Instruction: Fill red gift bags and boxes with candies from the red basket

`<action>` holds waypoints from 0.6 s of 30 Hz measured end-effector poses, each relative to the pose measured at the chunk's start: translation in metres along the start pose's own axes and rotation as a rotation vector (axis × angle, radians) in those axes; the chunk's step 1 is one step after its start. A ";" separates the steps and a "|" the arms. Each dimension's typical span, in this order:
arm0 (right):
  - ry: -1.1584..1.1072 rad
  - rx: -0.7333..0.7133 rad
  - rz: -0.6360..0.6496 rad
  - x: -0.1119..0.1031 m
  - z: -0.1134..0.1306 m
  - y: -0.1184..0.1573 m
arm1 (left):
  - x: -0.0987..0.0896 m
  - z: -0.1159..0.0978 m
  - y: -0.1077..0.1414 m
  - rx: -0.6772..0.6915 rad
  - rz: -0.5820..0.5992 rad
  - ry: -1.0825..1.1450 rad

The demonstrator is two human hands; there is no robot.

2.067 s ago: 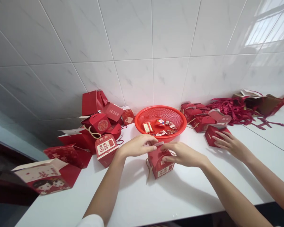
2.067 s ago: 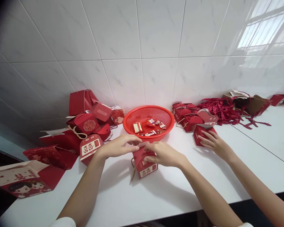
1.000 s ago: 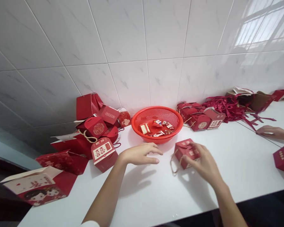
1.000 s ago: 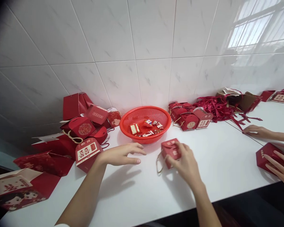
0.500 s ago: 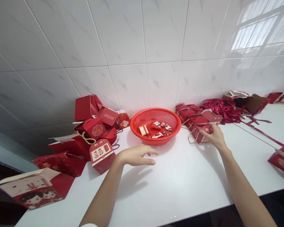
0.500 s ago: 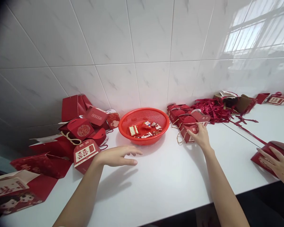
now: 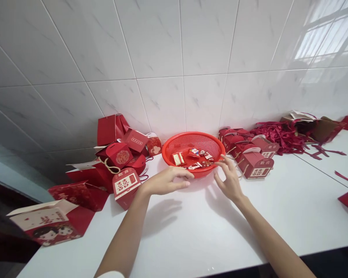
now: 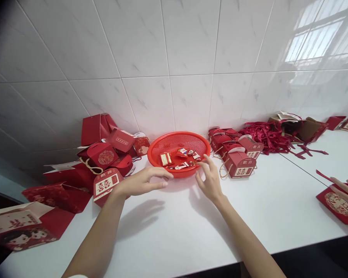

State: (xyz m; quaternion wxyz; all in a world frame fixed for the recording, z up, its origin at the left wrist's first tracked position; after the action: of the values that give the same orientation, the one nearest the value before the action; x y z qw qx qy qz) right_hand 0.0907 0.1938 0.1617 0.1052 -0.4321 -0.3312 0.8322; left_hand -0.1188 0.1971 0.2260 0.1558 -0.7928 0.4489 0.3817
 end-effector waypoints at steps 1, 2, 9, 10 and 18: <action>-0.017 -0.035 0.028 0.006 0.005 0.003 | -0.007 -0.002 0.001 0.007 -0.030 -0.010; -0.027 -0.056 0.046 0.011 0.007 0.005 | -0.015 -0.004 0.003 0.008 -0.060 -0.025; -0.053 -0.013 -0.004 0.007 -0.006 0.015 | -0.107 -0.006 0.035 -0.229 -0.184 -0.155; -0.061 -0.006 -0.004 0.006 -0.007 0.016 | -0.125 -0.003 0.045 -0.294 -0.199 -0.195; -0.151 0.002 -0.042 -0.001 -0.011 0.018 | -0.198 0.083 0.230 -1.102 -0.227 -0.399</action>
State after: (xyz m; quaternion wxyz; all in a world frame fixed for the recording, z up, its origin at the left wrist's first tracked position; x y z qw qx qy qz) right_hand 0.1018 0.1848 0.1467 0.0975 -0.3609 -0.3465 0.8603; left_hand -0.4093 0.2372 0.3412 -0.1573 -0.7129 0.0593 0.6808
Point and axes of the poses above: each hand's wrist, its own y-axis away from the middle knuckle, its own x-axis out of the palm, z = x × y, the point moved 7 cm from there along -y, towards the middle knuckle, and after that the axes turned 9 degrees about z, right-handed, at the moved point
